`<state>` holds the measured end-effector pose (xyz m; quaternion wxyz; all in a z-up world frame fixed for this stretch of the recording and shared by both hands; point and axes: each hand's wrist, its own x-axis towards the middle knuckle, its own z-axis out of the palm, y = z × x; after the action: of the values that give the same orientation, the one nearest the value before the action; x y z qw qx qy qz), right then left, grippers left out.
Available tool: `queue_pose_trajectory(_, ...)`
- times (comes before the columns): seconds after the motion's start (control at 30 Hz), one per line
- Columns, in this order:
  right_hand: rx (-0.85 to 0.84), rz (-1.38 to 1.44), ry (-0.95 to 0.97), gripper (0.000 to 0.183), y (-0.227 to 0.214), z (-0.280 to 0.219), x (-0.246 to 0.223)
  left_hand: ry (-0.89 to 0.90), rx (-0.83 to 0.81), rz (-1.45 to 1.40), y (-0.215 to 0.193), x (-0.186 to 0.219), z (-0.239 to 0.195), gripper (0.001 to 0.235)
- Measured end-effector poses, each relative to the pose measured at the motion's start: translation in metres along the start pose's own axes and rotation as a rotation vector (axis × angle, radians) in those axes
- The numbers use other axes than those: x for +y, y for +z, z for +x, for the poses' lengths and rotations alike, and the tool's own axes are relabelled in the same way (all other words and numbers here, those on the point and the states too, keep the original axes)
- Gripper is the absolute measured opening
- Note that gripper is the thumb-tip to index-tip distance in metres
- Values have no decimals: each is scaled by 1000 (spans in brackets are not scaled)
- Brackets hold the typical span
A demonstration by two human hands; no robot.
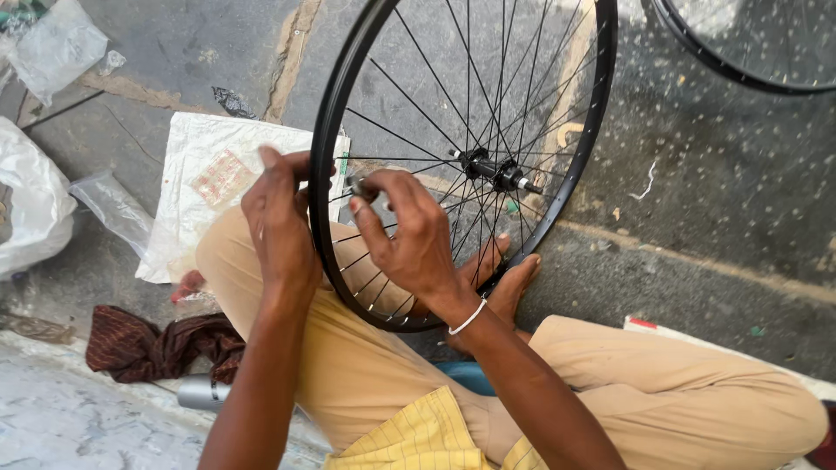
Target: The person sits on the ground and uses a small tool to tighten the spoke nipples on a bicycle wheel. They rotate the wheel to access different spokes and continue the adjustment process.
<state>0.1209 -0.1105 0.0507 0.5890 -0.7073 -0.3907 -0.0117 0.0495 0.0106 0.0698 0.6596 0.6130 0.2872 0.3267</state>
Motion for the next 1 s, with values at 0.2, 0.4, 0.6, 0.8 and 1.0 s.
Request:
queue_pose_trajectory(0.2, 195, -139, -85, 33, -28, -20, 2, -23, -91, -6, 0, -15, -10, 45)
queue_pose_trajectory(0.4, -68, -176, -19, 30, -34, -29, 5, -135, -77, -251, 1, -52, -51, 39)
queue_pose_trajectory(0.6, -454, 347, 269, 54, -38, -2, 7, -121, -93, -330, -3, -50, -46, 27)
queue_pose_trajectory(0.8, -319, 337, 267, 23, -36, -19, 19, -158, -51, -367, -4, -54, -46, 26)
queue_pose_trajectory(1.0, -227, -348, -134, 32, -12, -6, -3, -143, -53, -379, -3, -53, -47, 28)
